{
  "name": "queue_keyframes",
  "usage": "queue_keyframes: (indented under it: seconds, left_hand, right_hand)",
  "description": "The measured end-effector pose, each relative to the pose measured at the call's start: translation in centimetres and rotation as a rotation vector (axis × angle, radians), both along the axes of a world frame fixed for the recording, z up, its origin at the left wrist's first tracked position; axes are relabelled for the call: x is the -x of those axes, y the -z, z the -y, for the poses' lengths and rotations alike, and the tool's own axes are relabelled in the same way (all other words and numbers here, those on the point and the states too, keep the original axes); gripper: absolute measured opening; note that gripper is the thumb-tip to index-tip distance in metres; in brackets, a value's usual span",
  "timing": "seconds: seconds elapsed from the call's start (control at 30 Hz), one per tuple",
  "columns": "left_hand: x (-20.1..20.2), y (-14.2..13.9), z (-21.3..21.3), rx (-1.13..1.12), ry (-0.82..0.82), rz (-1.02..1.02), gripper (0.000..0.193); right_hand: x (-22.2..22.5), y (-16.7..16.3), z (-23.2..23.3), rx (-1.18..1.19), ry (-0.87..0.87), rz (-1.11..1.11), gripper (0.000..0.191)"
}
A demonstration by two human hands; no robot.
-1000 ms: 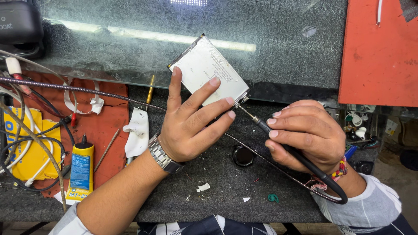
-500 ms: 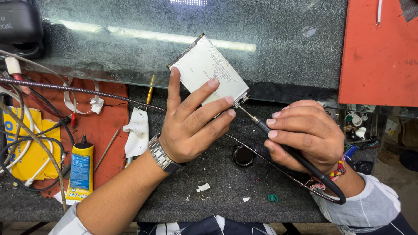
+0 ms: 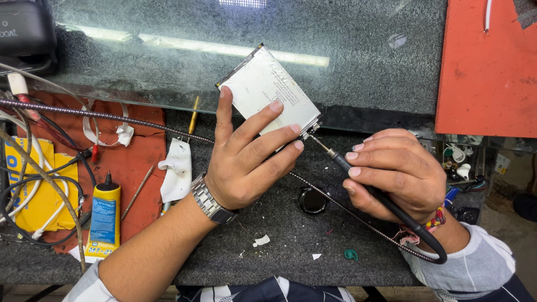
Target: The person uses a soldering iron to work on the connector terminals of a rectangular lithium-ion battery. They hold the battery with one hand and apply the soldering iron to the terminals, then dip the iron into a small tin to clean or tin the tip before continuing.
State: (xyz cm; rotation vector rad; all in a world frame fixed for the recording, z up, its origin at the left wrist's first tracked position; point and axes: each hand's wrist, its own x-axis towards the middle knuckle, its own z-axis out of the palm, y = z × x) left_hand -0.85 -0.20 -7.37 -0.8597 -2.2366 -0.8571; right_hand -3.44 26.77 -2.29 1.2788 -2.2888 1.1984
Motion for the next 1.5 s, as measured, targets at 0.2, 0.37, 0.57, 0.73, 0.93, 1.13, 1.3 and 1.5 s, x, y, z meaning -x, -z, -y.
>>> queue_keyframes:
  seconds: [0.2,0.37,0.57,0.73,0.93,1.13,1.3,1.5]
  left_hand:
    - [0.1,-0.2,0.1,0.011,-0.003,-0.001,0.017]
    - [0.0,-0.3,0.0,0.016,-0.002,-0.003,0.018]
    - [0.0,-0.3,0.0,0.009,-0.008,0.001,0.018]
    - [0.0,-0.2,-0.1,0.008,-0.009,0.008,0.018]
    - [0.2,-0.4,-0.1,0.029,-0.032,0.004,0.02]
    - [0.3,-1.3,0.0,0.084,-0.071,0.004,0.019]
    - [0.5,-1.9,0.4,0.097,-0.053,-0.007,0.017]
    - [0.7,-2.3,1.1,0.119,0.013,-0.01,0.017]
  right_hand:
    - [0.1,0.1,-0.1,0.029,0.021,-0.002,0.022]
    - [0.0,0.4,-0.3,0.026,0.058,-0.018,0.021]
    - [0.0,0.5,-0.4,0.007,0.055,-0.025,0.02]
    - [0.0,0.4,-0.3,0.0,0.061,-0.014,0.02]
    - [0.0,0.4,-0.2,0.006,0.069,-0.011,0.02]
    - [-0.1,0.2,-0.3,-0.009,0.068,-0.013,0.021]
    - [-0.2,0.3,-0.3,0.002,0.073,-0.007,0.021]
    - [-0.2,0.4,-0.4,0.032,0.055,0.004,0.02]
